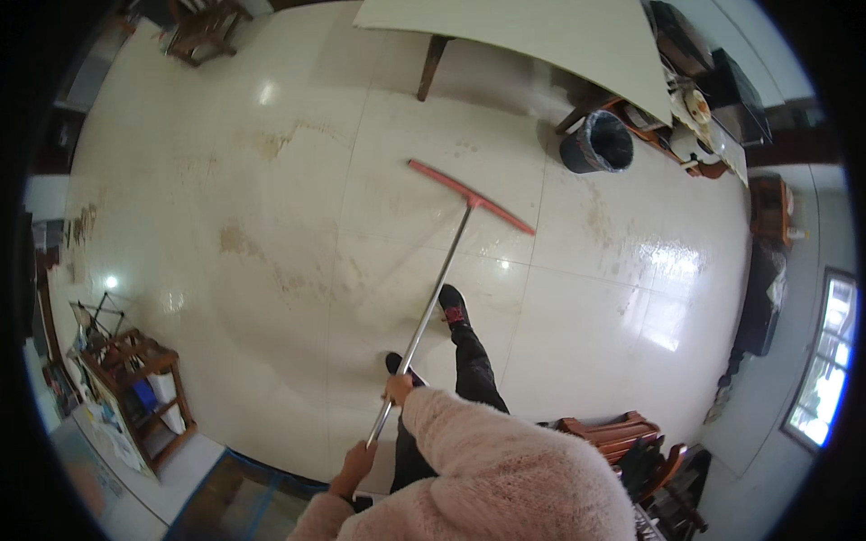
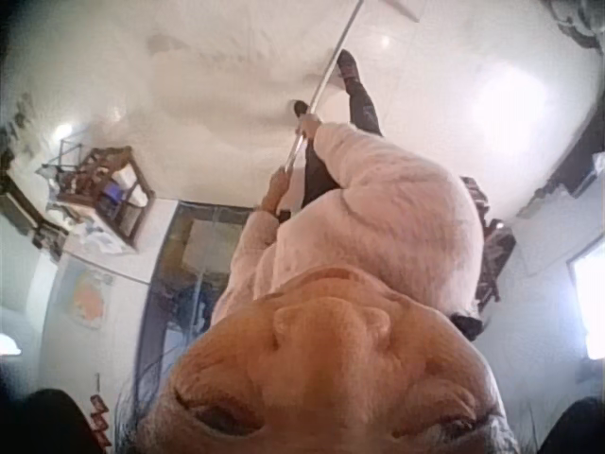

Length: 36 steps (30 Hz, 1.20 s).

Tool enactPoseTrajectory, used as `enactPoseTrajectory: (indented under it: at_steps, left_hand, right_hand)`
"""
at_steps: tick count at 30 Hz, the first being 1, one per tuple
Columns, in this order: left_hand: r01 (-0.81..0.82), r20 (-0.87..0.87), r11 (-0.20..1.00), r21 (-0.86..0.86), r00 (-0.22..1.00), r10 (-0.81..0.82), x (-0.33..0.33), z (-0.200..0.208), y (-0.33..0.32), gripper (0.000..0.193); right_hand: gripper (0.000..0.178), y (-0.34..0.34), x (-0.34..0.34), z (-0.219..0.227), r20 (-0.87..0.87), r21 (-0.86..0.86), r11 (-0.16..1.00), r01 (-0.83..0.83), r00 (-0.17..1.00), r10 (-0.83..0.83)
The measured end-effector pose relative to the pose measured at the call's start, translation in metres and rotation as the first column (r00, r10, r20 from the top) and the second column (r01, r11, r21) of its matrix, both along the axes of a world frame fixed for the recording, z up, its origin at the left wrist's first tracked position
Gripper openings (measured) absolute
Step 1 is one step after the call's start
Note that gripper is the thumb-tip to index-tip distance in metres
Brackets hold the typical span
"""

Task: The person sweeps a large brown spill on a tiled floor using a red squeegee-style broom. They move a wooden chair aside to access the area, then continue sweeping the spill toward a central spot. The person wears dark shoes and a light pink sweater.

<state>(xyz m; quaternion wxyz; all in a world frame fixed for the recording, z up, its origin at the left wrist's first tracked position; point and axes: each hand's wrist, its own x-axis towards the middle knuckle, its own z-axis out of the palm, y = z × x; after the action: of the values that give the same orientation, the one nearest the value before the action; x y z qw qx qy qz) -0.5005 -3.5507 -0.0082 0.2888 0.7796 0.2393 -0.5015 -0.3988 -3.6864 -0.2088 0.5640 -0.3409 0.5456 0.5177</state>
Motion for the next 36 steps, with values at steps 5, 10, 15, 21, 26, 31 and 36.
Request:
enactPoseTrajectory:
  at_steps: [5, 10, 15, 21, 26, 31, 36]
  left_hand:
    - [0.069, 0.130, 0.996, 0.059, 0.989, -0.077, 0.004, 0.035, 0.020, 0.041]
    - [0.115, 0.378, 0.991, -0.071, 0.922, -0.080, 0.113, 0.008, -0.043, 0.035]
    - [0.318, 0.401, 0.947, -0.037, 0.873, -0.278, 0.200, -0.005, -0.121, 0.037]
    - [0.320, 0.202, 0.946, -0.047, 0.931, -0.304, 0.152, 0.005, -0.117, 0.040]
    - [0.303, 0.114, 0.953, 0.023, 0.946, -0.304, 0.051, 0.056, -0.037, 0.045]
    - [0.346, 0.113, 0.929, 0.135, 0.926, -0.361, -0.001, 0.092, -0.008, 0.047]
    - [0.375, 0.155, 0.924, 0.072, 0.911, -0.381, 0.024, 0.077, -0.063, 0.046]
  right_hand:
    - [0.018, 0.018, 0.027, 0.071, -0.037, -0.066, 0.996, 0.059, 0.997, -0.061]
    - [0.022, -0.052, 0.123, 0.042, 0.245, -0.348, 0.916, 0.198, 0.963, -0.115]
    - [0.032, -0.192, 0.239, 0.015, 0.350, -0.379, 0.856, 0.351, 0.911, -0.218]
    - [0.025, -0.200, 0.206, -0.014, 0.186, -0.420, 0.905, 0.067, 0.982, 0.014]
    - [0.016, -0.101, 0.067, 0.021, 0.182, -0.205, 0.865, 0.459, 0.886, -0.427]
    - [0.018, -0.083, 0.043, 0.084, -0.037, -0.090, 0.978, 0.189, 0.980, -0.193]
    - [0.019, -0.153, 0.060, 0.095, 0.109, -0.241, 0.904, 0.353, 0.936, -0.336]
